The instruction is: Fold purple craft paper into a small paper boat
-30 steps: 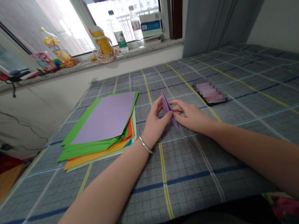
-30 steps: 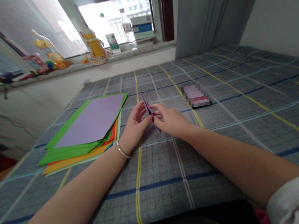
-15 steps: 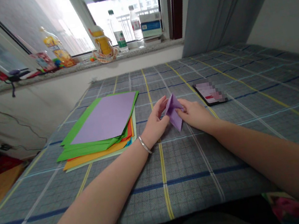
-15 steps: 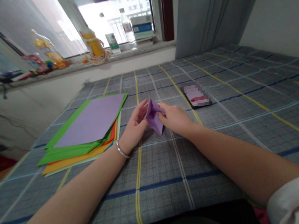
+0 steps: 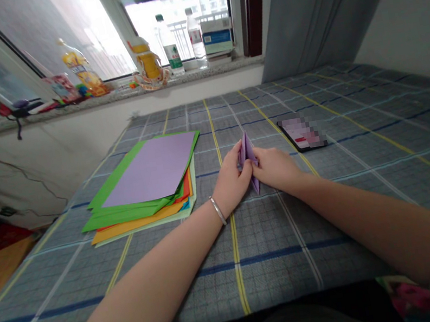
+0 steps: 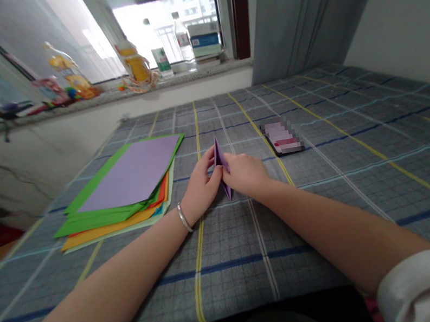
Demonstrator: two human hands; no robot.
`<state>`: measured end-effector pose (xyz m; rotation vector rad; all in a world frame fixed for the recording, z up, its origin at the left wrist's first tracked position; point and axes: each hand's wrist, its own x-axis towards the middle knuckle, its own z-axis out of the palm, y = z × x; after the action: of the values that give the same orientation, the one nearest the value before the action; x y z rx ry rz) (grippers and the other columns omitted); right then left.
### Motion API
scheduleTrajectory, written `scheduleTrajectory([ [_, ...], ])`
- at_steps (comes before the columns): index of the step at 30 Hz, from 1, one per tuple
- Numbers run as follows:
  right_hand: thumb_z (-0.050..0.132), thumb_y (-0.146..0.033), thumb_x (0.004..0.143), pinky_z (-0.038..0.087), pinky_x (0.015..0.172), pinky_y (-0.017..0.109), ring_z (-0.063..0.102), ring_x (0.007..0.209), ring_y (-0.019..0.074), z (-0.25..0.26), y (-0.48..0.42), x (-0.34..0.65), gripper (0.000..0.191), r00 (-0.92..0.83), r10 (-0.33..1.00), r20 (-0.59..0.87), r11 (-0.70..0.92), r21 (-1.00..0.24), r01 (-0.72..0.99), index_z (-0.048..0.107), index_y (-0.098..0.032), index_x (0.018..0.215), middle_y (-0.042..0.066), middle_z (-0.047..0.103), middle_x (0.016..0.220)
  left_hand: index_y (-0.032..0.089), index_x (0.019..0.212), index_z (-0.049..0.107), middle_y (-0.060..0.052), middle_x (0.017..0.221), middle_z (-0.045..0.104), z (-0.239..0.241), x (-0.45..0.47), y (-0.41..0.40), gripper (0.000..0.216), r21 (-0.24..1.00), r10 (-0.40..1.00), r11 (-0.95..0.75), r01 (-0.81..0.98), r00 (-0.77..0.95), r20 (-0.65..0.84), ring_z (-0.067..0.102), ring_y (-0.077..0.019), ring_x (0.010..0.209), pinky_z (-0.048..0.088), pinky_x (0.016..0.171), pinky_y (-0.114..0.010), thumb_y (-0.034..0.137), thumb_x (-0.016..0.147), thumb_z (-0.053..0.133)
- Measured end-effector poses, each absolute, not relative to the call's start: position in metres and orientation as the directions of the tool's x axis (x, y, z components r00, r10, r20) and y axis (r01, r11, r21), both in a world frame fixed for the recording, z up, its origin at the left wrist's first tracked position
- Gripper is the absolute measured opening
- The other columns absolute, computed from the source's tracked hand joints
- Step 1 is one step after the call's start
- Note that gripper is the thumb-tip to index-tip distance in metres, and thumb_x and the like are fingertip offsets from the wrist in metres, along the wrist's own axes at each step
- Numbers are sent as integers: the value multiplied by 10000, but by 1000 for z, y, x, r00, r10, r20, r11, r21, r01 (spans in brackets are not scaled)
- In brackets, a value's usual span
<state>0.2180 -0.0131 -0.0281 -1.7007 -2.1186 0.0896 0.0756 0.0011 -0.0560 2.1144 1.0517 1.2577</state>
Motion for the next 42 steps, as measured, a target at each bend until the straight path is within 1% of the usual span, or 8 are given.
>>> scheduleTrajectory([
  [6, 376, -391, 931, 360, 594, 280, 655, 787, 224, -21, -11, 223, 340, -103, 950, 296, 223, -405, 887, 674, -231, 977, 80, 732, 898, 182, 1356, 438, -129, 1336, 510, -57, 76, 0, 486, 761, 798, -591, 268, 332, 503, 524, -233, 1185, 451, 1006, -425, 229, 873, 471],
  [13, 481, -357, 886, 411, 637, 254, 660, 826, 210, -20, 0, 232, 265, -101, 960, 261, 233, -543, 806, 703, -219, 928, 67, 738, 915, 193, 1322, 483, -114, 1336, 505, -57, 76, 3, 486, 721, 745, -650, 242, 393, 539, 476, -242, 1231, 384, 1074, -444, 196, 836, 499],
  [19, 386, -446, 943, 380, 581, 261, 656, 733, 193, -18, -2, 232, 417, -102, 959, 265, 230, -514, 826, 730, -222, 873, 58, 732, 809, 214, 1320, 488, -100, 1362, 500, -60, 73, 10, 520, 909, 825, -417, -1, 419, 379, 543, -233, 1147, 465, 984, -421, 184, 802, 505],
  [22, 444, -419, 918, 378, 580, 268, 666, 761, 205, -19, 0, 233, 357, -92, 960, 265, 216, -488, 846, 745, -229, 894, 62, 742, 835, 210, 1301, 512, -91, 1348, 524, -61, 72, 11, 530, 940, 834, -334, -61, 446, 325, 559, -232, 1126, 465, 983, -422, 165, 773, 531],
  [27, 527, -416, 865, 390, 573, 268, 668, 782, 214, -21, 3, 234, 286, -60, 971, 232, 177, -526, 832, 751, -256, 942, 52, 748, 863, 219, 1282, 540, -85, 1302, 563, -61, 72, 11, 509, 924, 816, -375, -73, 446, 367, 512, -248, 1207, 417, 1043, -431, 186, 776, 589],
  [31, 546, -417, 849, 391, 576, 268, 657, 763, 208, -20, 1, 233, 276, -32, 973, 227, 161, -574, 803, 743, -262, 965, 42, 744, 855, 233, 1311, 506, -91, 1349, 522, -61, 72, 11, 536, 911, 803, -409, -54, 453, 387, 485, -262, 1248, 433, 1027, -427, 205, 785, 604],
  [38, 399, -549, 911, 338, 556, 282, 631, 728, 202, -13, -4, 229, 447, 31, 939, 344, 149, -484, 863, 733, -257, 855, 46, 721, 774, 237, 1347, 453, -110, 1395, 475, -63, 72, 11, 567, 909, 799, -411, -64, 456, 393, 488, -272, 1242, 474, 975, -423, 262, 803, 613],
  [42, 533, -458, 848, 349, 569, 277, 627, 758, 210, -15, -3, 228, 264, 35, 953, 302, 123, -488, 864, 697, -252, 856, 47, 721, 825, 246, 1345, 469, -106, 1386, 483, -66, 71, 12, 573, 894, 796, -447, -6, 454, 401, 481, -281, 1250, 474, 977, -427, 280, 797, 633],
])
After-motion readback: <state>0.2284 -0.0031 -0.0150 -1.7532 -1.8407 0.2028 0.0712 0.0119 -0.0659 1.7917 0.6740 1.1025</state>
